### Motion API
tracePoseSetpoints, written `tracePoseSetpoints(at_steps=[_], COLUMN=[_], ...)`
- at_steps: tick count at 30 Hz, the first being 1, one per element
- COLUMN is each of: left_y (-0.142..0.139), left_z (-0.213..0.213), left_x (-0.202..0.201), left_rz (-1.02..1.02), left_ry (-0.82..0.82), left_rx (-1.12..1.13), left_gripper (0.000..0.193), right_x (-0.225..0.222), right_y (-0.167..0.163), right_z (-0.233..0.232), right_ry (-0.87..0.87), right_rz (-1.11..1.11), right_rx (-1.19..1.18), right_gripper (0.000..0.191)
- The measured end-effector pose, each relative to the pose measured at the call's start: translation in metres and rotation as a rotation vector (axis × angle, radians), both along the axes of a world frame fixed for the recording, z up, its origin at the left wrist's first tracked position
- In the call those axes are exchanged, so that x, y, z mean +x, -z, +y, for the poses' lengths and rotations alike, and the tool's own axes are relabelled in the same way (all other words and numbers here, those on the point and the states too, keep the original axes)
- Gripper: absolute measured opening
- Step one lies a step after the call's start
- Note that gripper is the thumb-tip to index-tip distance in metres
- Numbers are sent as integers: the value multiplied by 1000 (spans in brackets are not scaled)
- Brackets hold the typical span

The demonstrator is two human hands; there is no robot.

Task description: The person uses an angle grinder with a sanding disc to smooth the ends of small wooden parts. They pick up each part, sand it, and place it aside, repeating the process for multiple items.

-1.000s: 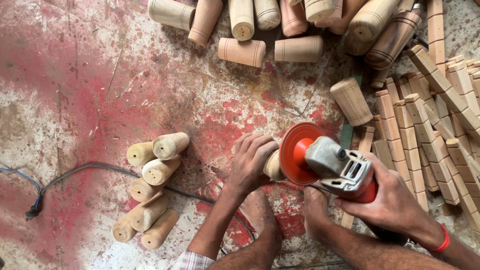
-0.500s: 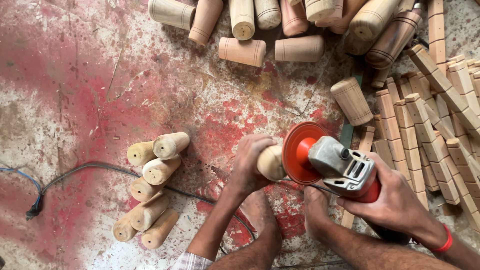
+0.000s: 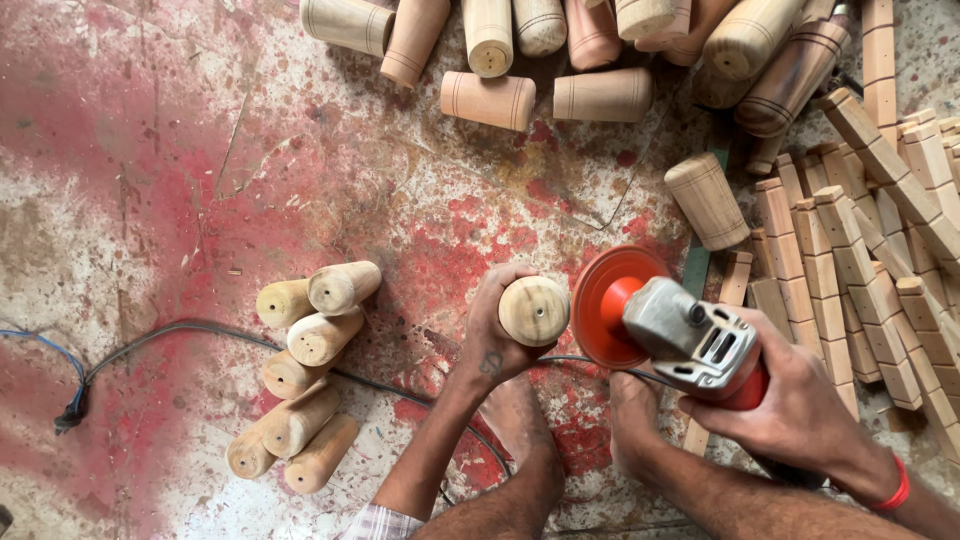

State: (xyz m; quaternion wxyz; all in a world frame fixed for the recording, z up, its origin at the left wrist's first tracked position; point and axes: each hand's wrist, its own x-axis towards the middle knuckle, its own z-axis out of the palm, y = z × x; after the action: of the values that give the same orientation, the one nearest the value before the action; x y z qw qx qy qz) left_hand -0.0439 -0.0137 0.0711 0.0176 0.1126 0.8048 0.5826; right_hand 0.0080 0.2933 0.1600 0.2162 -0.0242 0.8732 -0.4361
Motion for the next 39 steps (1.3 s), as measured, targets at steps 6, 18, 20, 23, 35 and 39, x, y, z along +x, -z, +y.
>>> tracePoseSetpoints(at_steps=[6,18,20,23,35,39], left_y=[-4,-14,-13,-12,-13,-17], left_z=[0,13,15,13,9,20], left_x=[-2,1,1,0,3,2], left_rz=[26,92,218,393,-34,-198], left_ry=[13,-18,-14,16,-17,-74], left_rx=[7,-232,-334,-476,36,72], left_gripper=[73,75,73,74,76,78], right_x=[-4,1,0,-3,-4,1], right_y=[-3,-1,0,1,-1,0], right_z=[1,-10,-10,-9,3,-2], right_ry=[46,-49,-64,-57,35,16], right_rz=[-42,133,100,55,-37,5], right_rx=[39,74,70,73,-90,6], right_gripper=[100,102,103,102,94,101])
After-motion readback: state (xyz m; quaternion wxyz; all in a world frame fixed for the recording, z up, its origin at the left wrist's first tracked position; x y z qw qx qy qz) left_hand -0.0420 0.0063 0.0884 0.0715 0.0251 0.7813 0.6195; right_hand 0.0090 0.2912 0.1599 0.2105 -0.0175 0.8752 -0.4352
